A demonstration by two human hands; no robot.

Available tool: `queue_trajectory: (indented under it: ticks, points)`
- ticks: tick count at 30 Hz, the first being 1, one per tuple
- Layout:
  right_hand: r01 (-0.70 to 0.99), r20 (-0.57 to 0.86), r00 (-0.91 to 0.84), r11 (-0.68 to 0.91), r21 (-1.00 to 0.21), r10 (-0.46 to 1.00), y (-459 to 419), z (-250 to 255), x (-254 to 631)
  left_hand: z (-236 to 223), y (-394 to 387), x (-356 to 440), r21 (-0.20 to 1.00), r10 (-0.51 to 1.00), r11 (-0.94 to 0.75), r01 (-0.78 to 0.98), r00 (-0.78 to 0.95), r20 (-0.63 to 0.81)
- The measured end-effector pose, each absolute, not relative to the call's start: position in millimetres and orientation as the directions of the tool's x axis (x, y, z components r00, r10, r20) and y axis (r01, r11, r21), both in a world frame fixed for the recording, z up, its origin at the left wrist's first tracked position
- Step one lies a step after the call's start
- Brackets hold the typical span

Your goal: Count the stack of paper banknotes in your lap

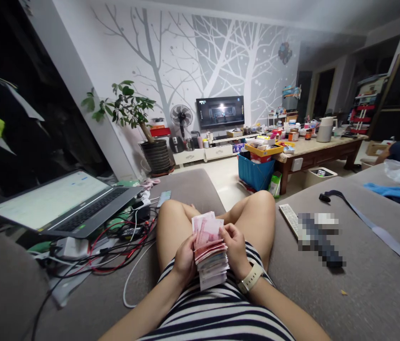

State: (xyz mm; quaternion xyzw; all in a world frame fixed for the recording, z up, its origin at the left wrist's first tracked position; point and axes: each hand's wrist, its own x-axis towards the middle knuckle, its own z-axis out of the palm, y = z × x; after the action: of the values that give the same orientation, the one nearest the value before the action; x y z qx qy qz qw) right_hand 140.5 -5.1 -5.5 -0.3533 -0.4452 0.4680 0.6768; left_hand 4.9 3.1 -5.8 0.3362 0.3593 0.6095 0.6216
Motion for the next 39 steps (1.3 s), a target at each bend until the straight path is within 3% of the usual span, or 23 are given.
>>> queue_trajectory:
  ticks: [9,19,27,32,39]
  points:
    - [-0.273,0.293,0.183,0.334,-0.902,0.939,-6.7,-3.6,143.6,-1.6,0.1,8.4,0.823,0.999,0.036,-0.566,0.049,-0.010]
    - [-0.261,0.284,0.160,0.318,-0.911,0.945,-7.1,-3.2,146.7,-6.4,2.6,7.9,0.833,1.000,0.008,-0.553,-0.013,-0.018]
    - [-0.357,0.248,0.100,0.268,-0.895,0.963,-8.7,-1.1,145.3,2.2,-3.1,10.8,0.813,0.999,0.035,-0.581,0.037,-0.016]
    - [-0.249,0.287,0.191,0.329,-0.911,0.939,-6.8,-0.5,146.4,6.8,-5.9,10.0,0.802,0.992,0.099,-0.589,0.121,-0.034]
    - [-0.234,0.292,0.149,0.320,-0.918,0.945,-2.8,-4.5,147.7,10.3,-8.9,8.7,0.833,0.989,0.099,-0.544,0.145,-0.023]
